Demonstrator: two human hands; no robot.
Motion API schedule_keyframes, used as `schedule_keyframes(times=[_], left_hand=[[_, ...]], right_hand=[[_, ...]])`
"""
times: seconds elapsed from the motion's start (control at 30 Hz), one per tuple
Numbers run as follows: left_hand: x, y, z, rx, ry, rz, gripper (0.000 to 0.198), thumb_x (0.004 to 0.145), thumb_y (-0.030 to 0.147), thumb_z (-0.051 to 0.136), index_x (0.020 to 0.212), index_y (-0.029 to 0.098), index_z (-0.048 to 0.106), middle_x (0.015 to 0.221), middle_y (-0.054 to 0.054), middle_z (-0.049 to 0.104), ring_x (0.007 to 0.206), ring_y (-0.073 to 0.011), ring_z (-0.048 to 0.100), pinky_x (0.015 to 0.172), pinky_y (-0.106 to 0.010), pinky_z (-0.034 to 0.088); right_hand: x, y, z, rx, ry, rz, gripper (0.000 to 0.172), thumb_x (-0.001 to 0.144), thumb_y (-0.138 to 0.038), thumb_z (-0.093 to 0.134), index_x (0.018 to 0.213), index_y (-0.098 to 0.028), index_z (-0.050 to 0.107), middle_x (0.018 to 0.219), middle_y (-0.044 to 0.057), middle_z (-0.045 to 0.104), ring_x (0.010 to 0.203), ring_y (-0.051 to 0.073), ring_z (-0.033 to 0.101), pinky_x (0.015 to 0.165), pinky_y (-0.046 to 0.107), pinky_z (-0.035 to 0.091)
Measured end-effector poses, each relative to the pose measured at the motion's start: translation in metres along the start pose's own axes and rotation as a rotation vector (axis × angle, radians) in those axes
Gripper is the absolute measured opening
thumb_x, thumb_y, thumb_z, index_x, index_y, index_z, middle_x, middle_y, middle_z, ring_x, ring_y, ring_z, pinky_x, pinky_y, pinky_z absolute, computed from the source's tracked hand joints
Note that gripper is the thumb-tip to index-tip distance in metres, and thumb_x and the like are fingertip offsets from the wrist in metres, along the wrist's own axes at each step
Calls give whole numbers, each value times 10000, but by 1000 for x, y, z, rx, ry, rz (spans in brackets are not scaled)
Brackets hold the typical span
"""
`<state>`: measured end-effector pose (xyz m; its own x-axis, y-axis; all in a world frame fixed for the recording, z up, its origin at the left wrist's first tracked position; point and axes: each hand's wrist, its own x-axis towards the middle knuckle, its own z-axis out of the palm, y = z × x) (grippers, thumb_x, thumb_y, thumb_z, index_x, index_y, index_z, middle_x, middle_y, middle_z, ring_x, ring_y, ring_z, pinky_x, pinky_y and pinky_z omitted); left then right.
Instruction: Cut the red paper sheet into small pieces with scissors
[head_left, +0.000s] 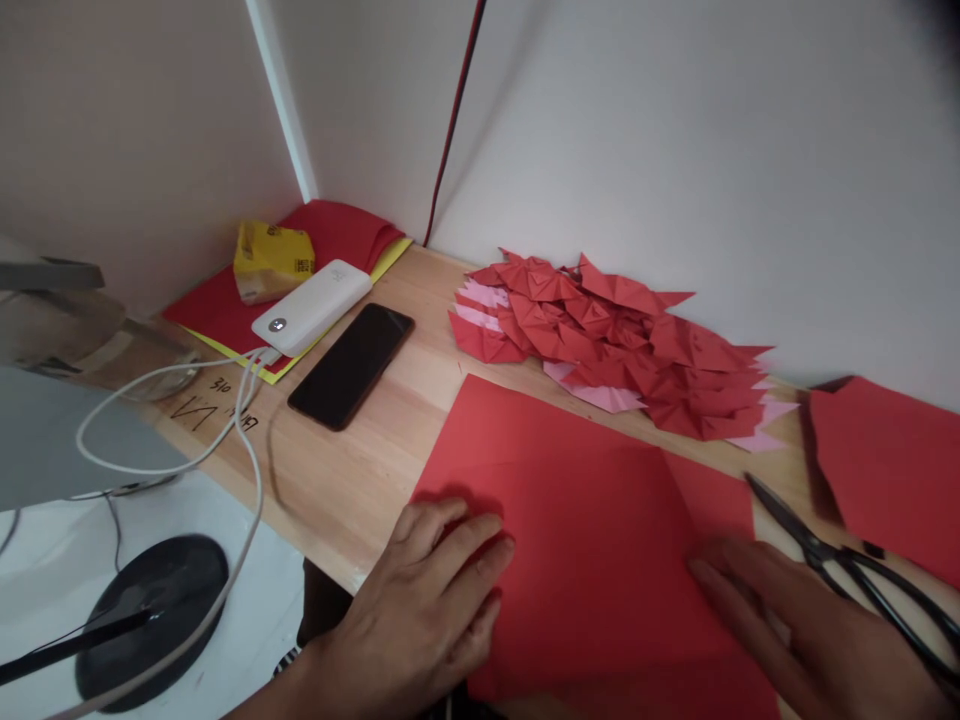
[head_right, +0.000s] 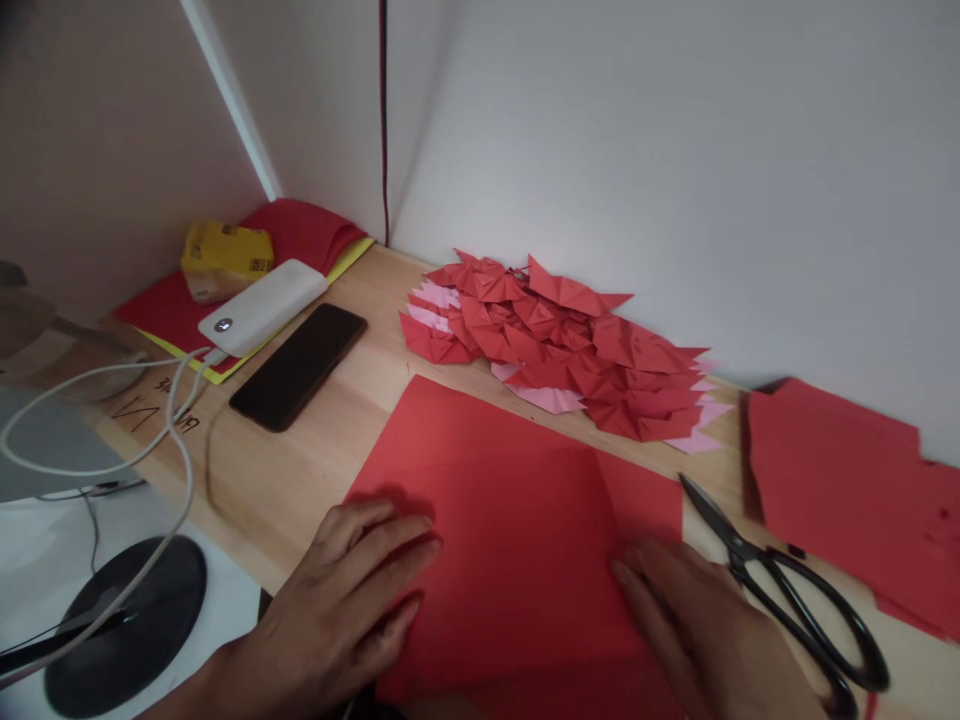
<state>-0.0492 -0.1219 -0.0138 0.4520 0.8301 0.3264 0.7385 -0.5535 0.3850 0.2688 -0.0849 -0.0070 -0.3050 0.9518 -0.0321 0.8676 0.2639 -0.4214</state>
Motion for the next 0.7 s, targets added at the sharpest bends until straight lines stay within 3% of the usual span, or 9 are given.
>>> schedule_keyframes(times=[0.17,0.37,0.53,0.7], left_hand=[[13,-1,0,62,-74,24,317,945,206,498,1244,153,587,1193,-59,654,1058,-252,512,957,-423,396],[42,-5,6,251,-208,127,532,1004,241,366,1512,132,248,991,-78,645,903,-219,576,867,-386,449],[61,-4,7,329,-325,190,549,931,57,378,1472,94,294,936,-77,644,812,-203,594,713,-331,482],[67,-5,13,382,-353,200,503,966,315,477,1423,121,400,928,-72,628,793,-223,602,645,-339,494]], right_hand=[[4,1,-2,-46,-19,-51,268,930,-388,478,764,-233,621,705,37,666,614,184,643,575,276,486],[10,-6,-1,-138,81,-133,339,957,-355,393,730,-220,604,643,35,639,562,185,628,546,293,460],[11,-5,4,-290,150,-159,413,977,-410,345,660,-228,536,586,27,581,539,203,591,555,321,417],[9,4,6,-337,148,-122,376,949,-481,417,698,-223,527,588,14,573,528,203,579,557,319,382]])
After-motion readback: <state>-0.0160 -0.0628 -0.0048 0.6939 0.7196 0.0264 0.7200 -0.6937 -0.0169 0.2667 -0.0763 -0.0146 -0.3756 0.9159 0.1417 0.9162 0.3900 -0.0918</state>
